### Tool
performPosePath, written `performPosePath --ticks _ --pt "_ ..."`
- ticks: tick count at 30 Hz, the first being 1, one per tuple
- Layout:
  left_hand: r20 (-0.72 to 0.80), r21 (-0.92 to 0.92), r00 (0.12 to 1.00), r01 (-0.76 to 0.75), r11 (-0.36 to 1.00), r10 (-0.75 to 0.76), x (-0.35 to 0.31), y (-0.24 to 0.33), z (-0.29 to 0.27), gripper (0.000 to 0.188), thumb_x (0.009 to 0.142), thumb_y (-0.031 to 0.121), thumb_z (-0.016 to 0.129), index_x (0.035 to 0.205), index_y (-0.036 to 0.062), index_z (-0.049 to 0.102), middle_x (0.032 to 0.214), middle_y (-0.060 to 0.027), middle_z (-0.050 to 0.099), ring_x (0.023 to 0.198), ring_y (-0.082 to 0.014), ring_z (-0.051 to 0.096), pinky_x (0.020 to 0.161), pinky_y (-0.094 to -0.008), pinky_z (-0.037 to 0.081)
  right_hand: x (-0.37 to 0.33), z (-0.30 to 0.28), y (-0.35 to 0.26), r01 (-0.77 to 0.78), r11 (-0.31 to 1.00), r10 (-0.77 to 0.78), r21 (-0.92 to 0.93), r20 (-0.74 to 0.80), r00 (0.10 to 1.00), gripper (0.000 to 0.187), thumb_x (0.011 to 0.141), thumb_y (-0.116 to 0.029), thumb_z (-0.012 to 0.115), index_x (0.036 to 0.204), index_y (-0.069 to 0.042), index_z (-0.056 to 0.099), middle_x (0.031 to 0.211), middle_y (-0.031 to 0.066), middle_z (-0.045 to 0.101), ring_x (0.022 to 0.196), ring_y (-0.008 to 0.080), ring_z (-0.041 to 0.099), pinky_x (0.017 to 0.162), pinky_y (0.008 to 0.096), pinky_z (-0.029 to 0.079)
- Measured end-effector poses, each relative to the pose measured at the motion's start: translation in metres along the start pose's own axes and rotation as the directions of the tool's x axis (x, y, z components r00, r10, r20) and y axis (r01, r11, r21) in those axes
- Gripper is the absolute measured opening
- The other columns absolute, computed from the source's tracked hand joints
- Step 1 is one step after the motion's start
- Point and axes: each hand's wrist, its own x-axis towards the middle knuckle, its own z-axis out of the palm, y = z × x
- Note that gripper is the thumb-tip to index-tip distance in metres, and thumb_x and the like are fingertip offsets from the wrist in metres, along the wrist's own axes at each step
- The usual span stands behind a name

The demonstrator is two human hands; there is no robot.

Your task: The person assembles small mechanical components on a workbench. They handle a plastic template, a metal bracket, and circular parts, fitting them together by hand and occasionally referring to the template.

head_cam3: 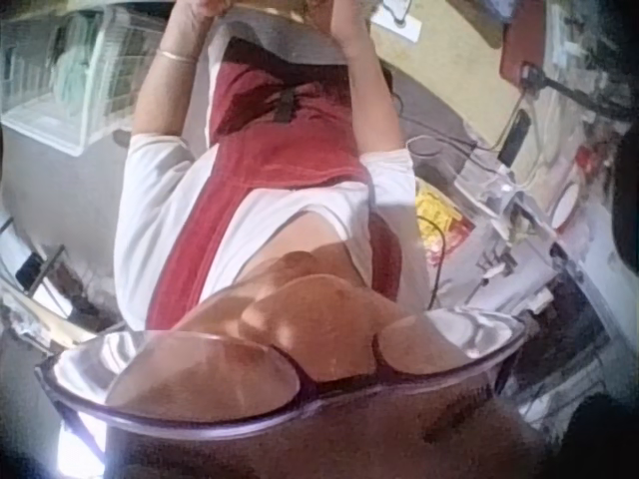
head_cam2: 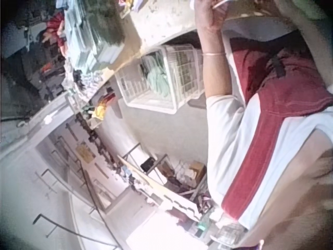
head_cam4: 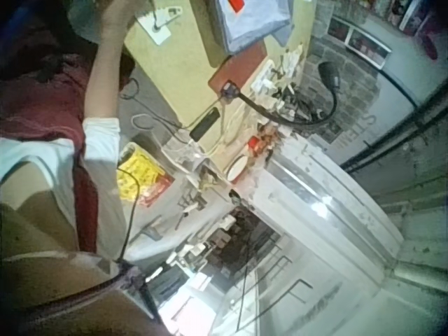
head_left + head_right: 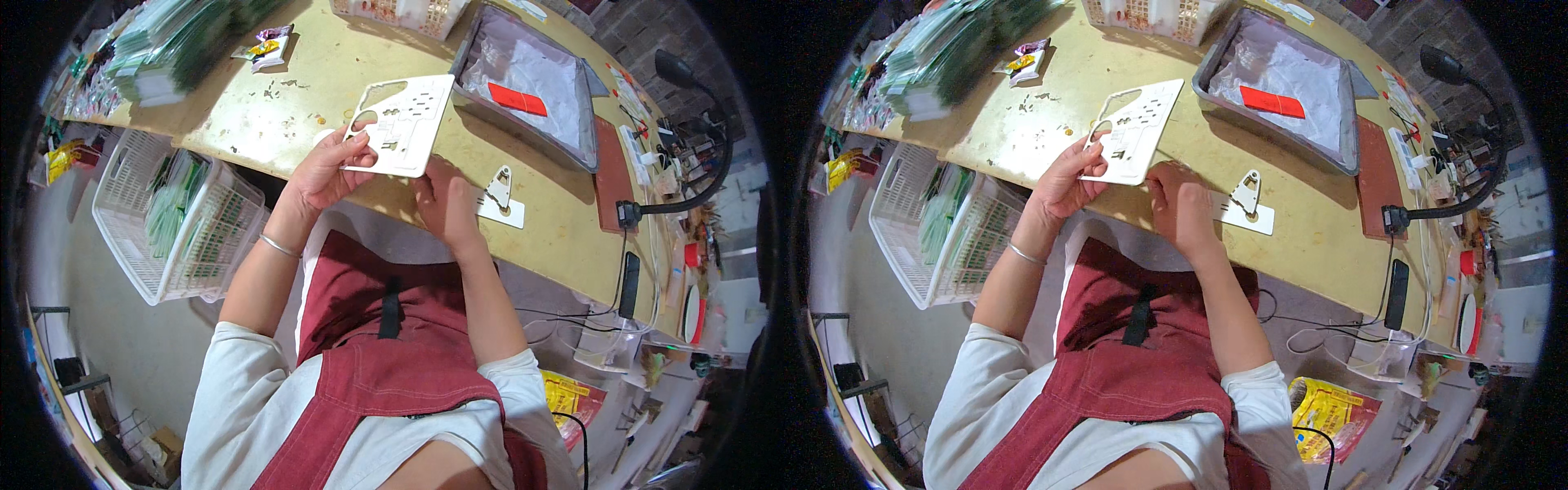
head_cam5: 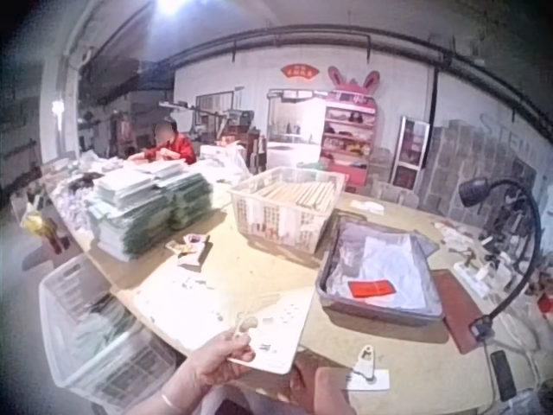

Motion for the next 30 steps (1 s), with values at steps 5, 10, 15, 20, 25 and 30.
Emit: performPosePath --ticks 5,10,15,20,25,30 --pt "-0.05 0.102 0.995 -0.084 0.991 0.09 0.0 -0.008 0.0 0.03 0.105 0.005 0.069 0.133 0.0043 0.06 0.107 -0.0108 0.074 0.087 -0.0173 0.075 0.08 -0.0308 0.064 -0.006 0.005 0.0 0.133 0.872 -0.205 -0.471 -0.103 0.973 0.024 0.086 -0.013 0.076 0.106 -0.001 0.074 0.093 0.0221 0.073 0.081 0.0421 0.07 0.073 0.0503 0.056" --pt "-0.09 0.117 0.984 -0.146 0.982 0.156 -0.001 -0.013 0.005 0.025 0.104 0.003 0.07 0.128 0.004 0.062 0.104 -0.0099 0.074 0.086 -0.0177 0.075 0.079 -0.0316 0.064 -0.014 -0.001 0.02 0.026 0.918 -0.072 -0.396 -0.101 0.992 0.025 0.084 -0.007 0.072 0.108 0.0 0.073 0.092 0.0205 0.068 0.083 0.0412 0.065 0.075 0.0475 0.053" --pt "-0.083 0.202 0.975 -0.188 0.961 0.208 -0.003 -0.02 0.011 0.024 0.104 0.005 0.071 0.126 0.0041 0.063 0.099 -0.0073 0.073 0.084 -0.0154 0.073 0.078 -0.0304 0.063 -0.007 -0.036 -0.015 -0.175 0.927 0.283 0.331 -0.314 0.906 0.024 0.098 -0.001 0.062 0.12 0.005 0.07 0.102 0.0135 0.074 0.081 0.0246 0.068 0.075 0.0347 0.054" --pt "-0.09 0.359 0.968 -0.188 0.914 0.235 -0.004 -0.023 0.016 0.024 0.102 0.009 0.074 0.124 0.0039 0.065 0.098 -0.005 0.074 0.085 -0.0132 0.073 0.079 -0.0301 0.062 0.001 -0.032 -0.043 -0.221 0.616 0.405 0.756 -0.064 0.912 0.038 0.102 -0.005 0.069 0.137 0.005 0.06 0.111 0.0118 0.077 0.091 0.0091 0.07 0.074 0.0261 0.054" --pt "-0.094 0.443 0.959 -0.202 0.873 0.269 -0.003 -0.031 0.022 0.026 0.102 0.011 0.075 0.126 0.0031 0.066 0.101 -0.0064 0.076 0.088 -0.0151 0.074 0.083 -0.0319 0.063 0.004 -0.007 -0.03 -0.224 0.685 0.433 0.693 -0.139 0.891 0.043 0.096 -0.001 0.075 0.132 0.003 0.052 0.119 0.0158 0.075 0.103 0.0153 0.072 0.089 0.0298 0.058" --pt "-0.037 0.516 0.957 -0.23 0.825 0.289 -0.006 -0.035 0.027 0.028 0.103 0.009 0.073 0.129 0.0026 0.065 0.103 -0.0099 0.078 0.091 -0.0183 0.077 0.085 -0.0342 0.064 0.007 0.008 -0.014 -0.189 0.811 0.39 0.553 -0.271 0.88 0.046 0.093 -0.003 0.078 0.131 0.003 0.051 0.123 0.0166 0.073 0.105 0.0173 0.071 0.093 0.0328 0.058"
